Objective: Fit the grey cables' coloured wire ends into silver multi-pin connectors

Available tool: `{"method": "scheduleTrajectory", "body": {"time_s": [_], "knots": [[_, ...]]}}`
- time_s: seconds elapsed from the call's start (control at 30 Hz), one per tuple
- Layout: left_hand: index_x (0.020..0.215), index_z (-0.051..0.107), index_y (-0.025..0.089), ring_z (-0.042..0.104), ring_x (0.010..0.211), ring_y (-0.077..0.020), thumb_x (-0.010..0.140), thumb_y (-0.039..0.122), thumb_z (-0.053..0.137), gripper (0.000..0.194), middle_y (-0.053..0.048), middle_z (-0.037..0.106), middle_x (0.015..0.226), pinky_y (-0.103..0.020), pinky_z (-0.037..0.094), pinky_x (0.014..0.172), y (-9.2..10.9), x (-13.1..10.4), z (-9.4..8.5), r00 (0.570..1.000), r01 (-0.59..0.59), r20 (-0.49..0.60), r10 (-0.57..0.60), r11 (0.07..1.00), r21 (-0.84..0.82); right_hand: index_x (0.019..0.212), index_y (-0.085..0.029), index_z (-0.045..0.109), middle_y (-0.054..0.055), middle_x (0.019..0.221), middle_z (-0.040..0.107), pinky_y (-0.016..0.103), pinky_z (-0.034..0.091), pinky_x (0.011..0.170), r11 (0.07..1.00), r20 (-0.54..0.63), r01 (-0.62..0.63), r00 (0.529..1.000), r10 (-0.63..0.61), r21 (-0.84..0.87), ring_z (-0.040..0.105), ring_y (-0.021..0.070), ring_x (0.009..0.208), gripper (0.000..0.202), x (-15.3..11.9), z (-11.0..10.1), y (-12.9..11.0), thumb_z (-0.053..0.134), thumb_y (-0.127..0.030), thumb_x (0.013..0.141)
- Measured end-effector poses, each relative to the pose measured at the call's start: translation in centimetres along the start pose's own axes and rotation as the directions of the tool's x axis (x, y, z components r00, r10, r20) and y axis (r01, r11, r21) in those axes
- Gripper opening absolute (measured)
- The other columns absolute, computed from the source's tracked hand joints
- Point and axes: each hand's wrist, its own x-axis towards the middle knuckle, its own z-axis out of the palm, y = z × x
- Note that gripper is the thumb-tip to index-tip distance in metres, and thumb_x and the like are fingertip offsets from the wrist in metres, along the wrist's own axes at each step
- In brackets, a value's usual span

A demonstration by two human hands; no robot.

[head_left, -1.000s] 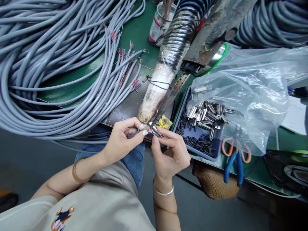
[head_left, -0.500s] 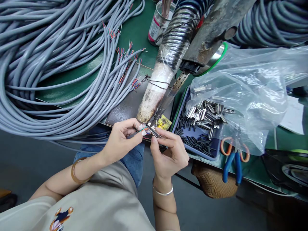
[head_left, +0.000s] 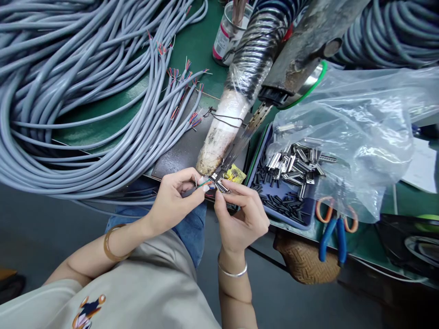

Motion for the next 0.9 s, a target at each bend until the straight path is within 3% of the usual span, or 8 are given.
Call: {"method": "scheduleTrajectory", "body": {"time_s": [0.2,0.43,0.6,0.77,0.9], "knots": [[0.074,0.061,0.014,0.049,0.056,-0.0051,0.078,0.015,0.072,0.011,0.002,0.06,0.067,-0.016,0.04,0.054,0.02,0.08,-0.02,1.0,-0.019,-0.008,0.019,0.998,0.053,0.089,-0.023,0.072,0.001,0.101,0.081,0.031,0.065,0.079,1.0,0.001,0.005,1.0,-0.005,-0.003,0.077,0.0158,0.088,0.017,0.32,-0.03,-0.32,0.08,-0.008,0.085],[0.071,0.058,0.017,0.035,0.044,-0.0026,0.081,0.014,0.071,0.016,0.01,0.046,0.054,-0.016,0.031,0.044,0.35,0.22,-0.19,0.999,-0.04,0.033,0.04,0.999,0.011,0.086,-0.023,0.067,0.002,0.102,0.081,0.029,0.064,0.076,1.0,0.021,0.022,1.0,-0.022,-0.002,0.077,0.0157,0.089,0.017,0.06,-0.14,-0.21,0.077,-0.009,0.086],[0.07,0.059,0.017,0.037,0.047,-0.0036,0.079,0.02,0.077,0.02,0.006,0.053,0.059,-0.016,0.029,0.041,0.22,0.17,-0.25,0.999,0.027,0.023,-0.028,0.999,0.021,0.087,-0.023,0.064,0.002,0.101,0.081,0.029,0.063,0.072,1.0,0.027,0.027,0.999,-0.027,-0.005,0.078,0.016,0.086,0.018,-0.2,-0.1,0.06,0.076,-0.01,0.087],[0.069,0.061,0.017,0.046,0.053,-0.0057,0.077,0.022,0.079,0.021,0.003,0.06,0.064,-0.016,0.037,0.047,0.33,0.16,-0.12,1.0,0.03,0.002,-0.03,0.999,0.026,0.086,-0.023,0.065,0.001,0.097,0.08,0.03,0.064,0.075,1.0,0.022,0.006,1.0,-0.005,-0.023,0.078,0.0164,0.086,0.017,0.08,0.03,-0.16,0.078,-0.011,0.087],[0.07,0.062,0.017,0.044,0.05,-0.0052,0.077,0.014,0.075,0.015,0.007,0.054,0.059,-0.017,0.045,0.054,0.48,0.08,-0.04,1.0,-0.023,-0.001,0.023,1.0,0.02,0.087,-0.023,0.069,0.001,0.099,0.08,0.031,0.064,0.079,1.0,0.02,-0.004,1.0,0.004,-0.018,0.077,0.0164,0.089,0.016,0.46,0.1,-0.46,0.079,-0.011,0.087]]}}
